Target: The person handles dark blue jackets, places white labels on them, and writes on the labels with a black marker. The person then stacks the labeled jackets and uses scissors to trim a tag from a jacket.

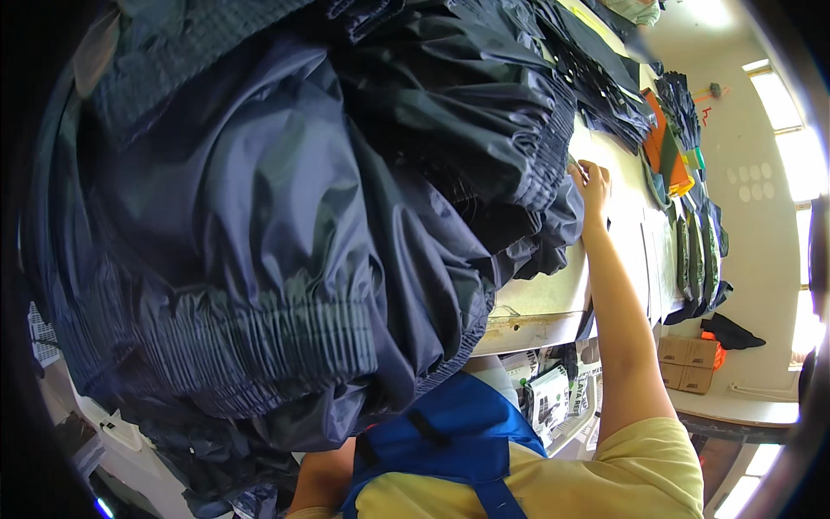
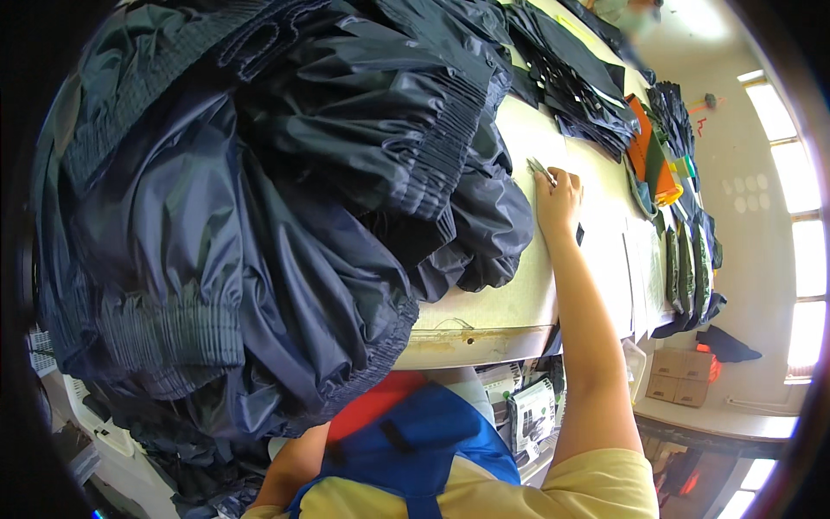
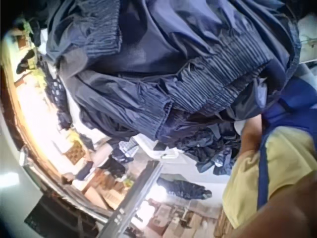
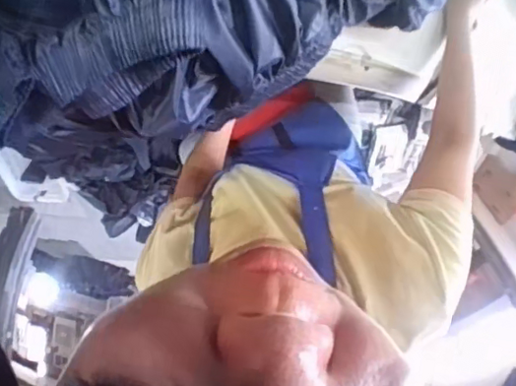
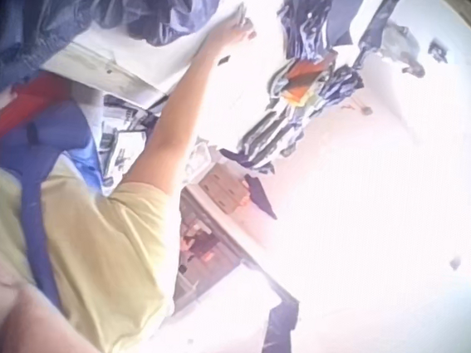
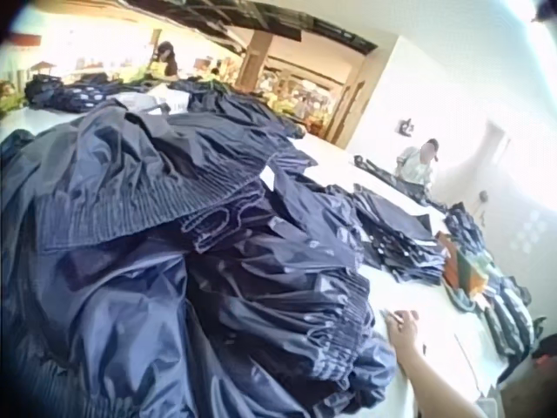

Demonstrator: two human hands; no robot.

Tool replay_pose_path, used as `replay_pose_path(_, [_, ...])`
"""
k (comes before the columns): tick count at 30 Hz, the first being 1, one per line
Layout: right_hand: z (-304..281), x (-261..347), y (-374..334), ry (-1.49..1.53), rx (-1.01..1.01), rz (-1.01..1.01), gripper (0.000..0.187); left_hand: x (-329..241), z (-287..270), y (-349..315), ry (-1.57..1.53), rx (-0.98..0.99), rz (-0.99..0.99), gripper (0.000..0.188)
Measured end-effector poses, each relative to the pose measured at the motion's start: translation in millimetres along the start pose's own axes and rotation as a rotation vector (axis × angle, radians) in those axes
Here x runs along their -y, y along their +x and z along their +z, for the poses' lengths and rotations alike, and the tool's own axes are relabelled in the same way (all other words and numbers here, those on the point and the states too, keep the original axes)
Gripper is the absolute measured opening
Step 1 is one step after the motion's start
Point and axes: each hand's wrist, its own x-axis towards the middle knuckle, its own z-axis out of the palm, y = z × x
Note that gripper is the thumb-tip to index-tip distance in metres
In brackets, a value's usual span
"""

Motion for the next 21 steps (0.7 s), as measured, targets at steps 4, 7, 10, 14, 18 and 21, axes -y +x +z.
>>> replay_pose_path(4, [-7.6,14.7,-0.6,0.008,0.036,0.038,0.031,-23.7,-1.0,-0.2,0.033,0.032,0.017,0.089])
replay_pose_path(7, [-20.8,27.9,-7.5,0.057,0.023,0.089,0.028,-45.3,0.6,1.2,0.063,0.066,0.050,0.089])
replay_pose_path(10, [-22.7,24.8,-6.3,0.083,0.036,0.095,0.023,-61.6,-3.0,1.4,0.088,0.078,0.078,0.089])
replay_pose_path(14, [-17.5,29.5,-4.7,0.092,0.055,0.096,0.016,-75.9,-10.7,-1.6,0.134,0.080,0.113,0.089])
replay_pose_path(18, [-26.5,43.8,-4.4,0.111,0.049,0.167,0.014,-88.1,-13.6,-0.8,0.159,0.094,0.162,0.088])
replay_pose_path(21, [-32.8,45.6,-9.1,0.124,0.039,0.220,0.017,-98.8,-14.6,-2.7,0.186,0.133,0.222,0.088])
